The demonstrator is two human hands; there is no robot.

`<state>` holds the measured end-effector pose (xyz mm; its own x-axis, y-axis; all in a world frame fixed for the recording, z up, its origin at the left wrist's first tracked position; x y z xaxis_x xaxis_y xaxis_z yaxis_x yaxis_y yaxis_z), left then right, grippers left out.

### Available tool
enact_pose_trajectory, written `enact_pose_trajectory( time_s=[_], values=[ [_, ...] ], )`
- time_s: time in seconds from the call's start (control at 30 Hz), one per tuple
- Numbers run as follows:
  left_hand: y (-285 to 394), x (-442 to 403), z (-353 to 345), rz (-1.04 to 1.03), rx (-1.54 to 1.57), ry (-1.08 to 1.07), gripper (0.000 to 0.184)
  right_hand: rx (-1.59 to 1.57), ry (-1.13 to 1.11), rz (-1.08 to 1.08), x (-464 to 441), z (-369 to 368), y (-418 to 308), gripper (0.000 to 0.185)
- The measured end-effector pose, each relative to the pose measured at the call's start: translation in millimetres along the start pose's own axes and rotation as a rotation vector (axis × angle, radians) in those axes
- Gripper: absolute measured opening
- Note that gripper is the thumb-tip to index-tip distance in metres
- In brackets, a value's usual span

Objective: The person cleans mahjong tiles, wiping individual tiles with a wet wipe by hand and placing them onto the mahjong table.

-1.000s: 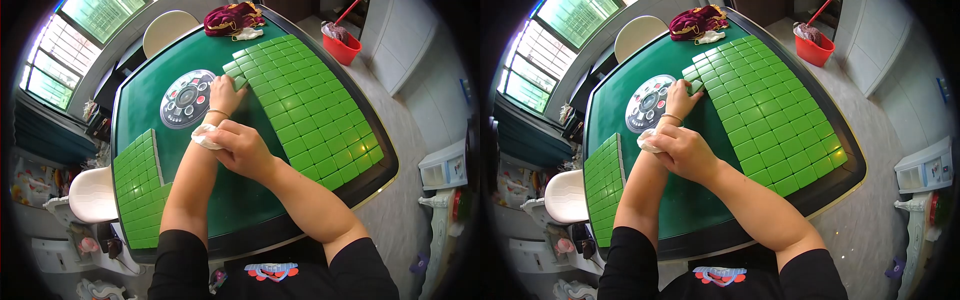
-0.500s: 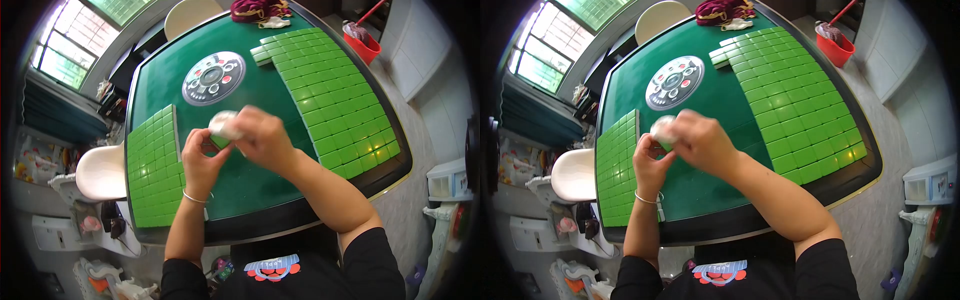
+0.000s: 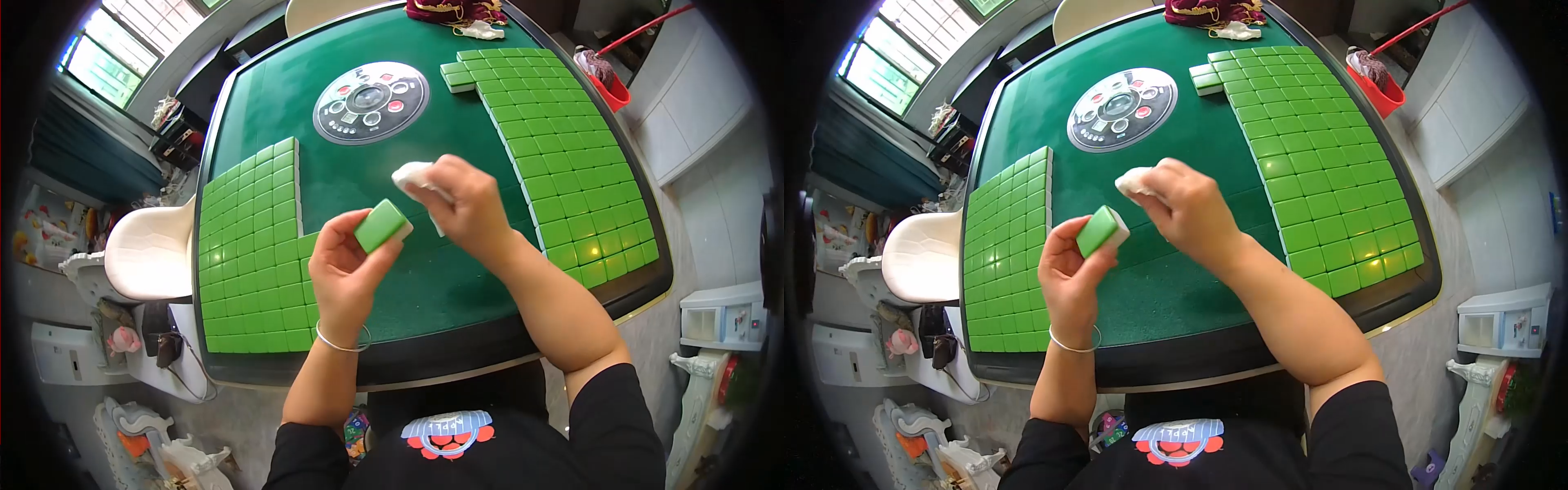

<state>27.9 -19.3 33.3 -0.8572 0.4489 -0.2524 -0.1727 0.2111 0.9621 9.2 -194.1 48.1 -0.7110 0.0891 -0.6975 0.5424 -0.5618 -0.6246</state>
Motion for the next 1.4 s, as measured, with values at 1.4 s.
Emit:
enact_pose_trajectory(
  time_s=[1.4],
  values=[
    [-30.7, 5.2, 11.4, 0.005, 0.32, 0.024, 0.036, 0.04, -0.199, 0.269, 5.0, -10.0, -41.4, 0.031]
  ],
)
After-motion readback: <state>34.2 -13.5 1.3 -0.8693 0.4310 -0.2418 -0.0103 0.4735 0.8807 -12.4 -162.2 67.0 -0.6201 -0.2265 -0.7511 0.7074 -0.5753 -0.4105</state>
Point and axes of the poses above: each hand's wrist, its own x-axis away from the middle knuckle, its own z-axis out of the back of the hand, y = z × x, the point moved 5 cm from there along -x, towards the middle knuckle, and after that the axes turned 6 degrees about -y, right-handed, at the moved point
